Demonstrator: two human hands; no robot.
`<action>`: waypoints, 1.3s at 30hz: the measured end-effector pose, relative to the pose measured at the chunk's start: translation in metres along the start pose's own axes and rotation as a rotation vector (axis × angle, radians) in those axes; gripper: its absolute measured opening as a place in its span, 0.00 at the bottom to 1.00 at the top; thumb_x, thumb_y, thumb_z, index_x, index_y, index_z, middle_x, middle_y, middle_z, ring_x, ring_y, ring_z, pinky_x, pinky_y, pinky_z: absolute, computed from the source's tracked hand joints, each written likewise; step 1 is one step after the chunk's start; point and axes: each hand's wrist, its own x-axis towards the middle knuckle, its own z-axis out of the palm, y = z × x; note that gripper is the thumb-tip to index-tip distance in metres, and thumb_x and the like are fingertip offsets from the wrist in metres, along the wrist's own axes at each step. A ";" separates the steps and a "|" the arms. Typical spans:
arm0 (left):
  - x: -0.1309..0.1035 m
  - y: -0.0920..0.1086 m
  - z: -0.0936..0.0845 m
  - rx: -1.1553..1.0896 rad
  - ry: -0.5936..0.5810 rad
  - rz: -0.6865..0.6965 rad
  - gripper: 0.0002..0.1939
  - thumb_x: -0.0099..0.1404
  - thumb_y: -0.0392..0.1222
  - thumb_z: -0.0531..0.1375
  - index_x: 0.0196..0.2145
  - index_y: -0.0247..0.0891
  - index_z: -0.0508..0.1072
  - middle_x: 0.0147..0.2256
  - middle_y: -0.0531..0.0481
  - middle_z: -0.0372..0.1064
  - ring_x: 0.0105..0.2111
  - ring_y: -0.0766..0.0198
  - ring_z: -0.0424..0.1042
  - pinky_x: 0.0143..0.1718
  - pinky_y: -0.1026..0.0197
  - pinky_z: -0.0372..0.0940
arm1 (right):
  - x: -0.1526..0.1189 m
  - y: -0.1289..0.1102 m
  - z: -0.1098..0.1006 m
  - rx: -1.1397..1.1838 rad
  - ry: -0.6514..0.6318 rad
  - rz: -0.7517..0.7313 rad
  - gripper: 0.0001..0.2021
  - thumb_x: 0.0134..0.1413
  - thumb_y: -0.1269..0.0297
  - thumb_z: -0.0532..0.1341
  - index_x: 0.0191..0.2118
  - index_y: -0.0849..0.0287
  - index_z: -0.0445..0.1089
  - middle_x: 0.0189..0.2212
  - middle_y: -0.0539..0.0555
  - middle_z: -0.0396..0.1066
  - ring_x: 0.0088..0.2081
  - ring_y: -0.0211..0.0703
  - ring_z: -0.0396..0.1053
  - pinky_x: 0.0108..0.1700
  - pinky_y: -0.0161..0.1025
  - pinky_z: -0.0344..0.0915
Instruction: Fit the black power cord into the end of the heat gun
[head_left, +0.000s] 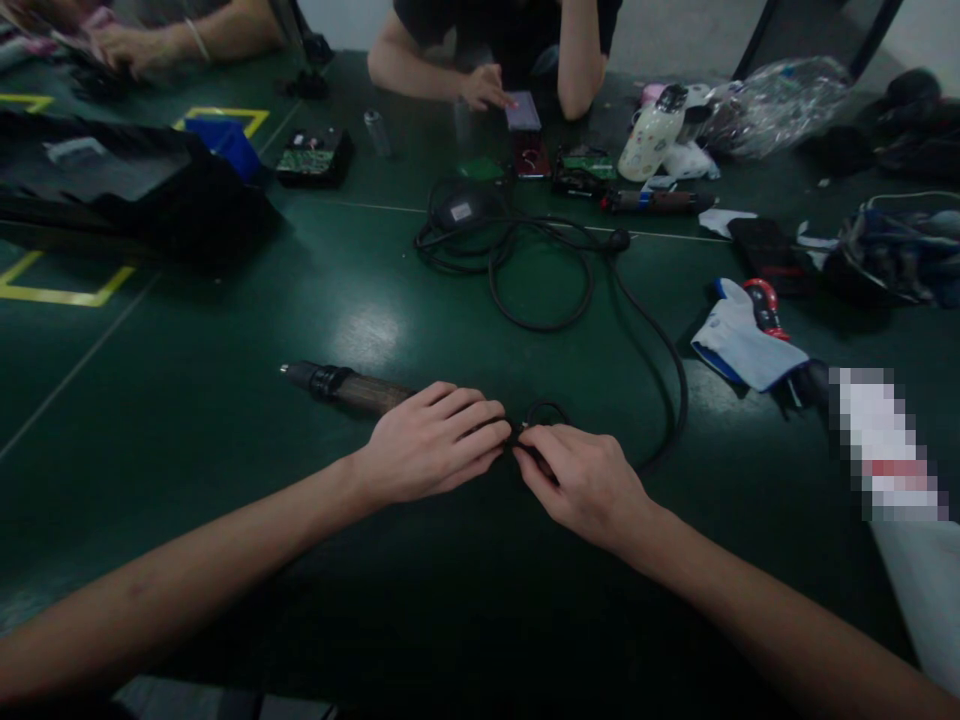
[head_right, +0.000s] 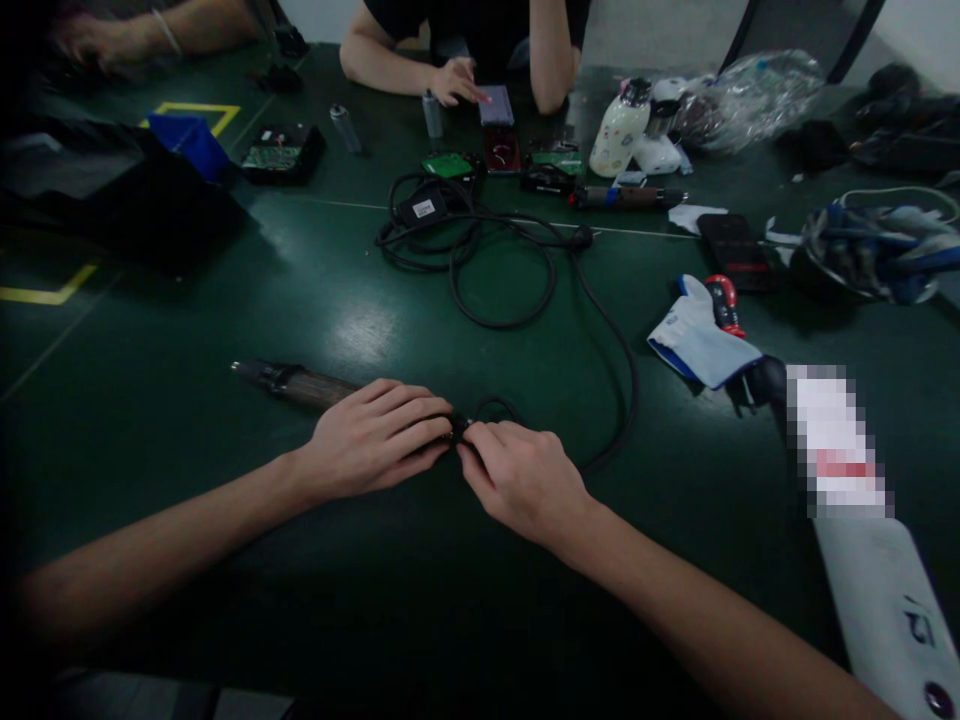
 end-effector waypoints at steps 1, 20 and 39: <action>0.000 0.000 0.000 0.001 -0.001 0.005 0.14 0.74 0.45 0.58 0.54 0.40 0.70 0.55 0.48 0.71 0.53 0.55 0.70 0.51 0.52 0.65 | 0.000 0.000 0.000 0.001 -0.006 0.001 0.09 0.71 0.63 0.55 0.47 0.60 0.69 0.40 0.56 0.77 0.38 0.44 0.74 0.39 0.41 0.66; 0.001 0.001 -0.002 0.019 0.000 -0.003 0.12 0.74 0.44 0.58 0.52 0.40 0.71 0.54 0.47 0.72 0.52 0.55 0.71 0.50 0.53 0.65 | 0.001 -0.001 -0.001 0.000 0.021 -0.007 0.09 0.71 0.63 0.56 0.47 0.61 0.70 0.40 0.57 0.78 0.38 0.44 0.75 0.38 0.40 0.67; 0.000 0.000 -0.003 -0.002 0.019 0.013 0.12 0.74 0.42 0.58 0.53 0.39 0.71 0.54 0.48 0.72 0.52 0.56 0.71 0.51 0.53 0.65 | 0.000 0.000 0.001 -0.005 0.029 -0.002 0.10 0.72 0.63 0.55 0.48 0.60 0.70 0.41 0.57 0.78 0.38 0.44 0.75 0.38 0.41 0.67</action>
